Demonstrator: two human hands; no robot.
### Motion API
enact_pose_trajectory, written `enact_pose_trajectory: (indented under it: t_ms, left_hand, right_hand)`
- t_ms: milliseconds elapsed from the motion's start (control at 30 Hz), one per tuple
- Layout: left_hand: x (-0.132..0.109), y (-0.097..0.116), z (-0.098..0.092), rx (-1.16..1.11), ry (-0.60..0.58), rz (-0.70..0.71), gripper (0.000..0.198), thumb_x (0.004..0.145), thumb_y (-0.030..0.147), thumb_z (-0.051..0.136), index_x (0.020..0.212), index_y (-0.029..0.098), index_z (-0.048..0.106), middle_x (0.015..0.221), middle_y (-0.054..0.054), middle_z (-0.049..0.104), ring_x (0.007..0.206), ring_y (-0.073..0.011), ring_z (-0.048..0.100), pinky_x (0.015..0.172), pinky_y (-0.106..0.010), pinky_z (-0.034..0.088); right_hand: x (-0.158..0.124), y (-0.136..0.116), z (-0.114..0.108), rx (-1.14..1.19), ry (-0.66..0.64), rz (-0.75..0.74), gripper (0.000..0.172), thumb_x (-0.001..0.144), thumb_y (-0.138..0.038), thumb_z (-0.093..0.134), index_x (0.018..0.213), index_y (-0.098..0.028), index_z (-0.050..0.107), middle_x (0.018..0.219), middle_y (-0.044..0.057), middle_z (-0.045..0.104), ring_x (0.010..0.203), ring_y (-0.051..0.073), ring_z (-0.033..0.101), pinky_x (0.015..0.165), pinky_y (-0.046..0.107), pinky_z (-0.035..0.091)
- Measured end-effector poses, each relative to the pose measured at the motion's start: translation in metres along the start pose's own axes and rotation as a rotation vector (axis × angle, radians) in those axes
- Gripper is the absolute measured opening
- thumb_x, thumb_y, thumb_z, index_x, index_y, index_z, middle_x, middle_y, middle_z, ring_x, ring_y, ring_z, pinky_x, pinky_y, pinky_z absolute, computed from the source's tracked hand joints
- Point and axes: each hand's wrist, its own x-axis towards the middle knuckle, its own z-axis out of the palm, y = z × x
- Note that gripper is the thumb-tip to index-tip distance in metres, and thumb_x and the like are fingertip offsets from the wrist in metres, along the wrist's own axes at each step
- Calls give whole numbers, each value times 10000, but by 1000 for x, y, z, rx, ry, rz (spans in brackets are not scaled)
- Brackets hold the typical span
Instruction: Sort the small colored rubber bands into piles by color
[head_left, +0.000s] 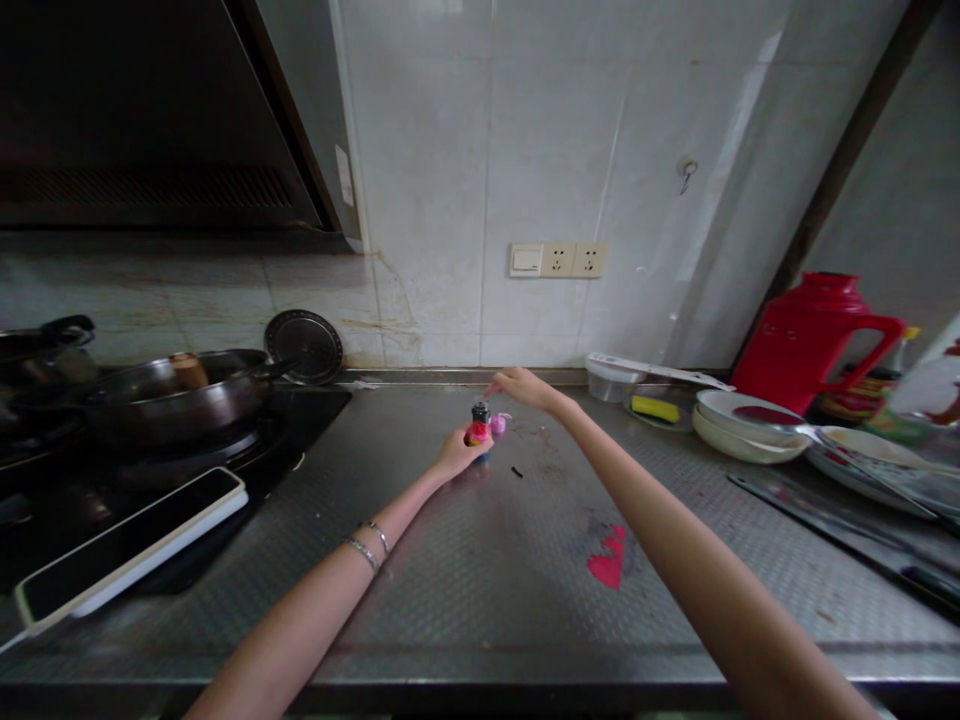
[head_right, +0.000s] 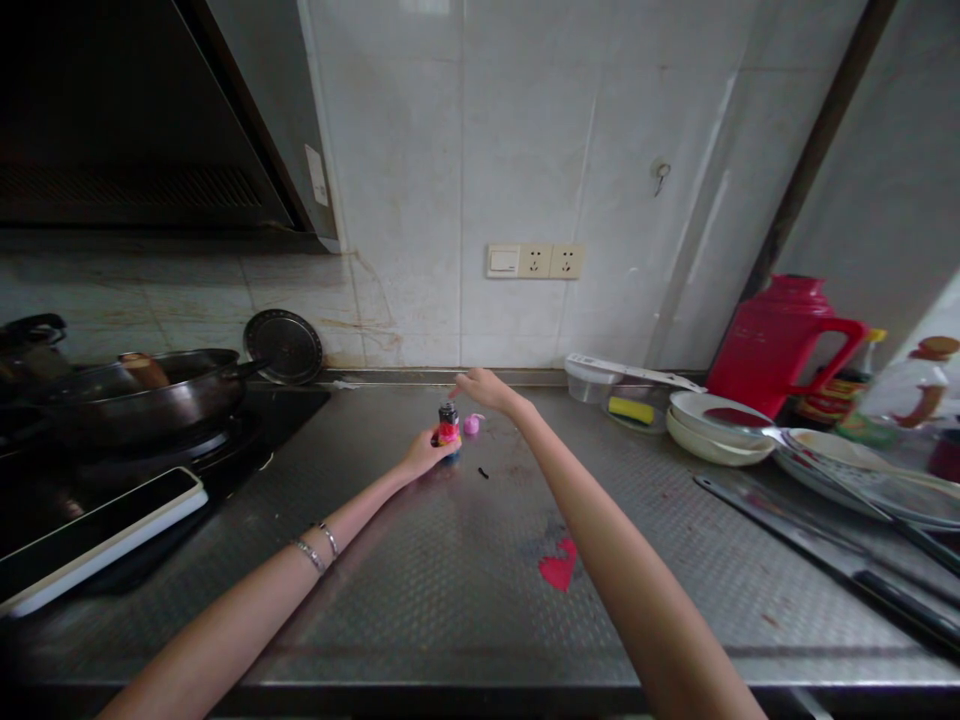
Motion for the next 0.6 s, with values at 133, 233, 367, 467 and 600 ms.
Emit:
enact_pose_trajectory:
  t_ms: [133, 233, 367, 467, 600]
  left_hand:
    - [1, -3, 1, 1, -8, 1, 352, 660, 407, 575, 904, 154, 601, 788, -31, 632, 708, -161, 564, 674, -266, 418]
    - [2, -7, 2, -11, -12, 22, 350, 667, 409, 571, 906, 154, 598, 801, -34, 633, 710, -159, 565, 668, -264, 420]
    - [5, -10, 3, -48, -19, 53, 376, 660, 404, 588, 930, 141, 591, 824, -47, 637, 720, -159, 569, 678, -268, 425]
    - [6, -10, 3, -63, -22, 41, 395, 653, 418, 595, 922, 128, 594, 826, -52, 642, 725, -165, 573, 687, -272, 429]
    - [6, -10, 4, -59, -12, 21, 397, 647, 414, 603, 919, 126, 600, 827, -51, 646, 728, -168, 577, 699, -272, 430]
  right_hand:
    - [-6, 10, -1, 112, 39, 3, 391, 812, -256, 316, 838, -109, 678, 771, 59, 642, 655, 114, 532, 560, 176, 393]
    - [-13, 18, 1, 41, 86, 26, 313, 751, -284, 410, 774, -111, 670, 675, 34, 616, 607, 110, 519, 517, 175, 375]
    - [-29, 31, 13, -134, -138, 74, 178, 632, -214, 506, 668, -117, 651, 577, 4, 581, 535, 95, 495, 467, 168, 344]
    - [-44, 41, 30, -161, -346, 151, 177, 610, -182, 497, 698, -136, 643, 567, -1, 583, 472, 82, 485, 435, 168, 344]
    - [-58, 48, 54, -193, -428, 196, 208, 595, -214, 544, 770, -156, 641, 647, 14, 622, 503, 90, 521, 453, 169, 367]
